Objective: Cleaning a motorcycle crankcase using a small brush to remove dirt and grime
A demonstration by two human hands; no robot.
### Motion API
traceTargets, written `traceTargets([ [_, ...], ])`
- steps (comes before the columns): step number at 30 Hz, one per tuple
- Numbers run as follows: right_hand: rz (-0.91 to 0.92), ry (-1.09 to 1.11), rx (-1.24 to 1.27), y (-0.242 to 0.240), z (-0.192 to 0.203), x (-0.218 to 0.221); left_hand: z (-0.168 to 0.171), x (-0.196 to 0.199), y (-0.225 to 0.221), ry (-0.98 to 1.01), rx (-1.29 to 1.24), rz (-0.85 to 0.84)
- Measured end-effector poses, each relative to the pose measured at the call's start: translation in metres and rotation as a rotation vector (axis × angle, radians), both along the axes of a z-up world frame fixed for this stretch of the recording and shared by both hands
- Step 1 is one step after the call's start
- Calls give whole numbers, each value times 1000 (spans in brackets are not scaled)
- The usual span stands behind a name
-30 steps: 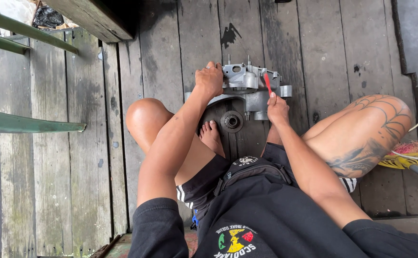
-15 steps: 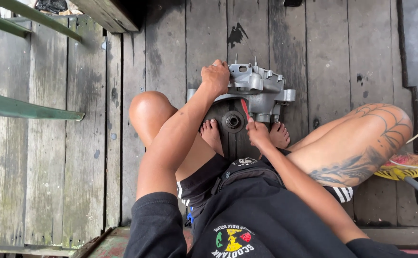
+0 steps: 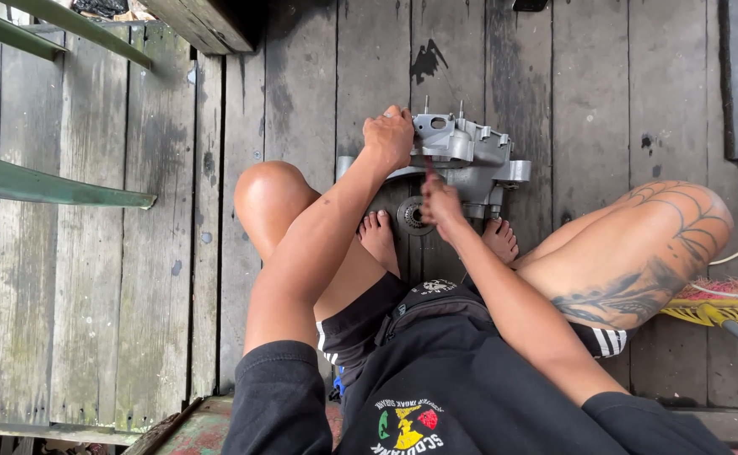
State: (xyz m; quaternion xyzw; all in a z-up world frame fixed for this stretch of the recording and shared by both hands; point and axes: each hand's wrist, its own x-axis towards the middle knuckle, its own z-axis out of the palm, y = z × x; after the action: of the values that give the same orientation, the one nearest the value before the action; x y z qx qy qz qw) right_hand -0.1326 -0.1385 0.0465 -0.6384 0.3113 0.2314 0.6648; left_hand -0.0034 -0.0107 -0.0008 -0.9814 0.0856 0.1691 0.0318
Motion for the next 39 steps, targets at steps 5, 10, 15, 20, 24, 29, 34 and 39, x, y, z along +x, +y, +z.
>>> traceTargets([
  [5,44,22,84,-1,23,-1,-19,9,-4,7,26,20],
  [10,7,86,226,-7,-4,6,-19,8,-4,1,35,25],
  [15,68,136,301,-1,34,5,-13,10,-1,6,3,13],
  [20,194,68,94,-25,13,-2,12,4,4,10,-30,-13],
  [24,621,-258,-481,-85,-11,-19,10,0,4,48,-42,-4],
  [29,405,-312,-313,-115,1,-18,11,0,1,69,-32,11],
  [34,53,-209,-82,-123,20,4,15,0,2,69,-17,0],
  [39,23,-166,-440,-117,-32,10,27,-1,1,90,-27,26],
])
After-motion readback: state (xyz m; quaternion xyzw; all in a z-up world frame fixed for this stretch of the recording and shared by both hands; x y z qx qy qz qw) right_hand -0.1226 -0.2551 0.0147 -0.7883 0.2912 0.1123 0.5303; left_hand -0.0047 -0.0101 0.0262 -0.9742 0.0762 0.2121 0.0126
